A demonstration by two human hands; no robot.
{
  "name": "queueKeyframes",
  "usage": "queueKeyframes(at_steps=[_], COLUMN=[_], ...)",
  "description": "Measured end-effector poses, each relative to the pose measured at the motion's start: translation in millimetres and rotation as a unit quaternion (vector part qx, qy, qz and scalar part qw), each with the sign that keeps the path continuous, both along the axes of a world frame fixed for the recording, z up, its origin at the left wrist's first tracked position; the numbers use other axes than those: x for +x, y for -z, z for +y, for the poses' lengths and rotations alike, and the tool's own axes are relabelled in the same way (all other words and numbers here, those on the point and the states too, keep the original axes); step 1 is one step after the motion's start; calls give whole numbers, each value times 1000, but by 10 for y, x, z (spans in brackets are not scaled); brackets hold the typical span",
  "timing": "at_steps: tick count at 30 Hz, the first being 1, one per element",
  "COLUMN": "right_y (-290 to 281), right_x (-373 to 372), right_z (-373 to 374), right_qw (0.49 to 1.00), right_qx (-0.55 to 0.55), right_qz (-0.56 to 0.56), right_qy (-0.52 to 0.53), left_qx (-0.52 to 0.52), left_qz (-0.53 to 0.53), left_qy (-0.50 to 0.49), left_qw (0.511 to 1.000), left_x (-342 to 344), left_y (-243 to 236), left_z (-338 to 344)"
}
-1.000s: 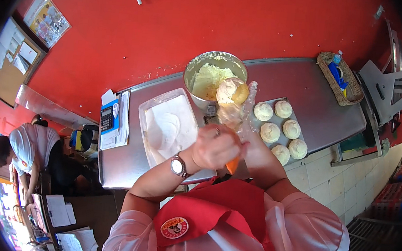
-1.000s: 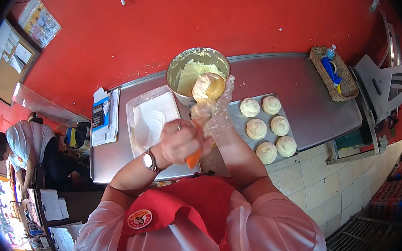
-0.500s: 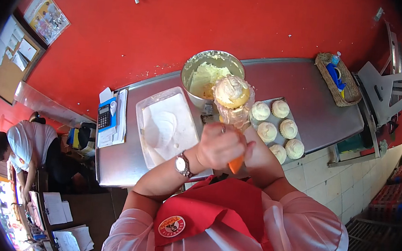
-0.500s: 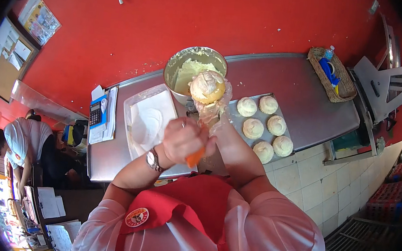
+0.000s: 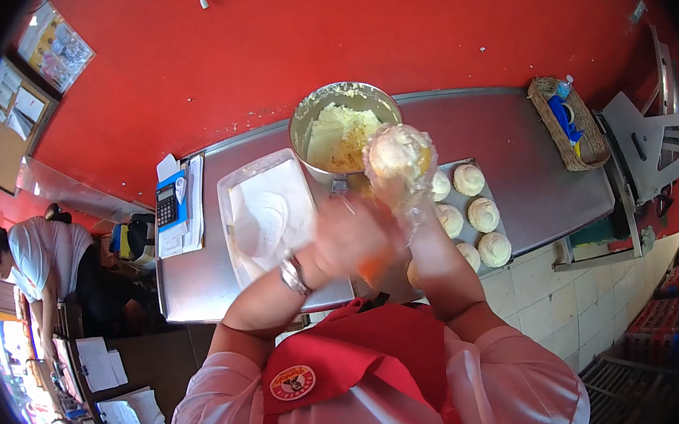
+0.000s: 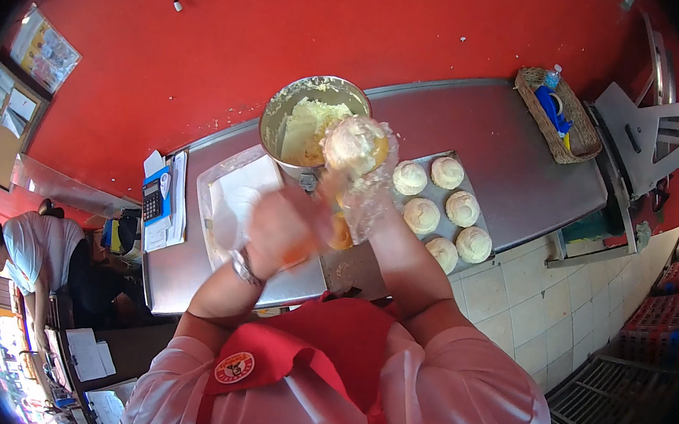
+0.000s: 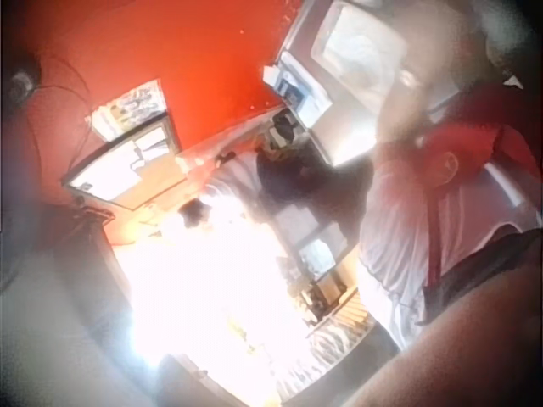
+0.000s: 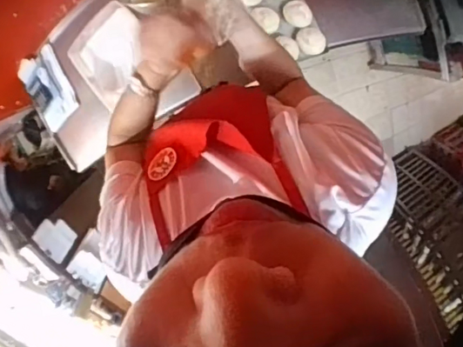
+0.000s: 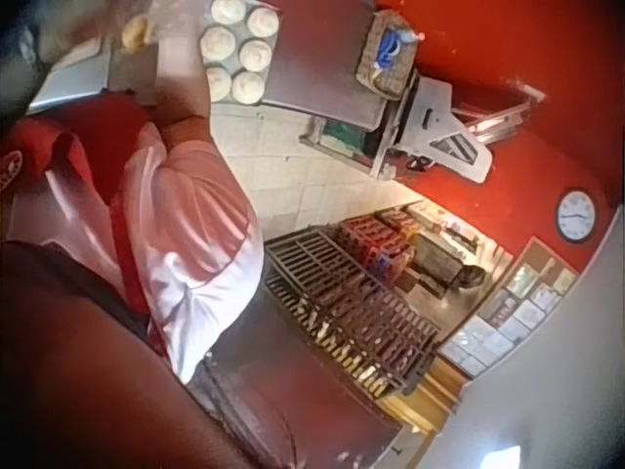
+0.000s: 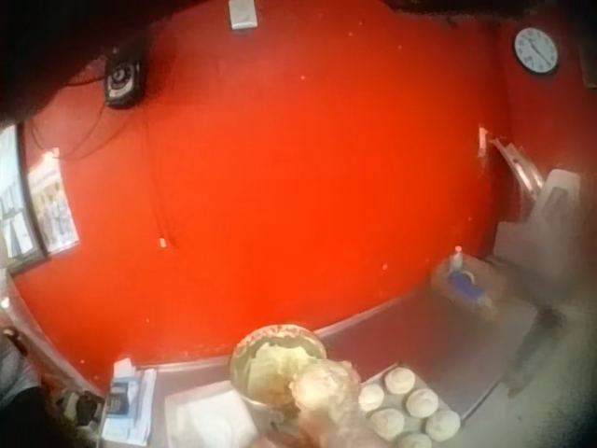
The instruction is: The person uses a brush to apply a yellow glaze from a bowl onto dough rolls, then presses each roll into a tray of white powder before placing them on a baking sheet. They lift the baking sheet and place it into a tall metal rack before returning to glaze more rolls.
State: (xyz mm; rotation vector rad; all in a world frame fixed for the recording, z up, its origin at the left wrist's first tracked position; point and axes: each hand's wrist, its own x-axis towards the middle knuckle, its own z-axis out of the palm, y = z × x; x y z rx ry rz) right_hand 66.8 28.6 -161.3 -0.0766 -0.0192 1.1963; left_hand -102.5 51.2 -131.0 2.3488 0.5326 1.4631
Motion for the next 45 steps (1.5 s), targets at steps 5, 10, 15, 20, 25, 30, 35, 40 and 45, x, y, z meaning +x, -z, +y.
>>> queueKeyframes(at_steps=[5, 10, 15, 20, 25, 30, 35, 40, 45], right_y=[-21, 331, 390, 288, 254, 338, 275, 504, 304], right_x=[467, 760, 649, 632, 417, 249, 79, -19, -302], right_z=[-111, -239, -427, -402, -329, -266, -346, -200, -116], right_qw=[992, 986, 997, 996, 996, 1000, 998, 998, 995], right_qx=[11, 34, -23, -82, -62, -9, -14, 43, 84], right_qz=[91, -42, -62, -20, 40, 1, 3, 32, -40], right_qy=[89, 160, -36, 15, 52, -7, -59, -22, -41], left_qx=[-175, -6, -129, -495, -355, 292, -228, -170, 287], left_qz=[-81, 288, 296, -105, -165, 35, -62, -88, -28], left_qy=[-56, -146, -125, 52, 109, 239, 136, 70, 109], left_qw=[980, 946, 938, 861, 914, 926, 962, 979, 951], left_x=[625, 1198, 1334, 1076, 816, 276, 332, 157, -322], left_y=[-644, 248, 591, 153, -442, -296, -812, -845, -246], left_z=[1203, 1976, 2260, 2191, 889, -312, 171, 251, -9])
